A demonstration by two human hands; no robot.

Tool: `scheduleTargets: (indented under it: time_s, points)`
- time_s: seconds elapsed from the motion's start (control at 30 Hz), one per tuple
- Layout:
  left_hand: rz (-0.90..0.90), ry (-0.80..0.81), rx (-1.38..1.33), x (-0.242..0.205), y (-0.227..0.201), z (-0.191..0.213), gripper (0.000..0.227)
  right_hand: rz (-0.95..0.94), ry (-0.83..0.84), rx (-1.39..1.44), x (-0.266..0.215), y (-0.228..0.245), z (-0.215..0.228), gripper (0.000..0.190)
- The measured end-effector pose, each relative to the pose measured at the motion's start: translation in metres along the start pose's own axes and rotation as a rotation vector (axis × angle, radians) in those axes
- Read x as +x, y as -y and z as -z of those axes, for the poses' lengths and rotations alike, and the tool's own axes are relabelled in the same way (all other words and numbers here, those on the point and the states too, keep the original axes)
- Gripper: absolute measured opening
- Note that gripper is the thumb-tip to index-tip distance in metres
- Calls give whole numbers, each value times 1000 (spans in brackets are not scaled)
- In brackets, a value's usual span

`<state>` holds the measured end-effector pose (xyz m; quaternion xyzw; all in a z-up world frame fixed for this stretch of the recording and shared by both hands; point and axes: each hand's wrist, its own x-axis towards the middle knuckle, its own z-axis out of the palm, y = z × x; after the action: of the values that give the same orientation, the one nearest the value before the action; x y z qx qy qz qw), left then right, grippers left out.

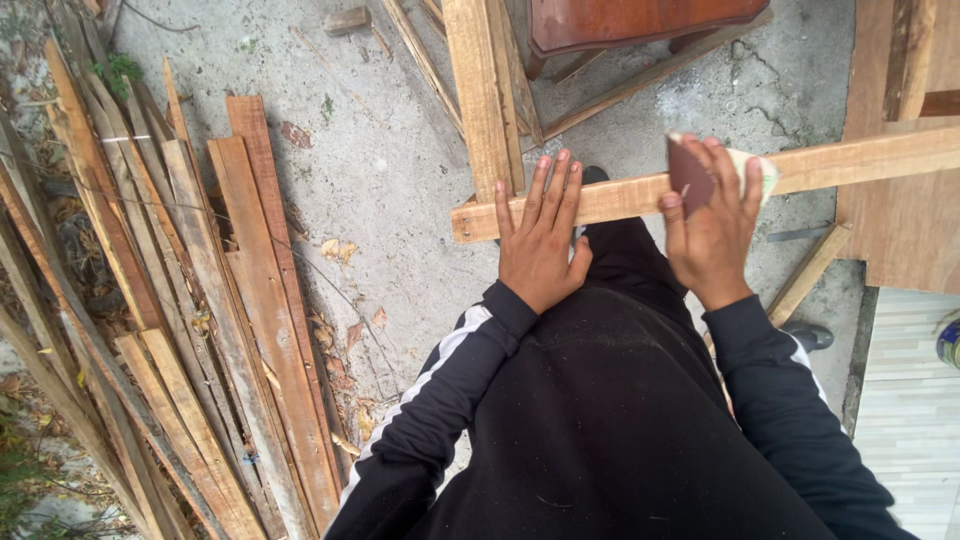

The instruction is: The person sands the surface of a wooden furniture frame by hand using a piece of sandpaper.

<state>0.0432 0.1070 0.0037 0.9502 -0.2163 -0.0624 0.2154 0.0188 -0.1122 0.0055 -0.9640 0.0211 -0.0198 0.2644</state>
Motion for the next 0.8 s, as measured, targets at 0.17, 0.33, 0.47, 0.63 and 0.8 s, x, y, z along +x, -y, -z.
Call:
scheduleTargets:
  time_s: [0.17,0.33,0.47,0.63,0.8]
  points:
    - [-8,23,-34,16,-23,1,96,111,-21,-50,4,-20,3,54]
    - [4,24,-20,36,-65,-17,93,239,106,-31,2,-55,40,49]
    - [45,-1,-11,55,-90,-29,92,307,149,-66,16,-77,60,51]
    - [110,1,-38,54,-102,-36,95,422,297,-64,23,-105,79,57]
    - [170,20,-72,45,-112,-35,96,491,252,-19,26,-106,81,39]
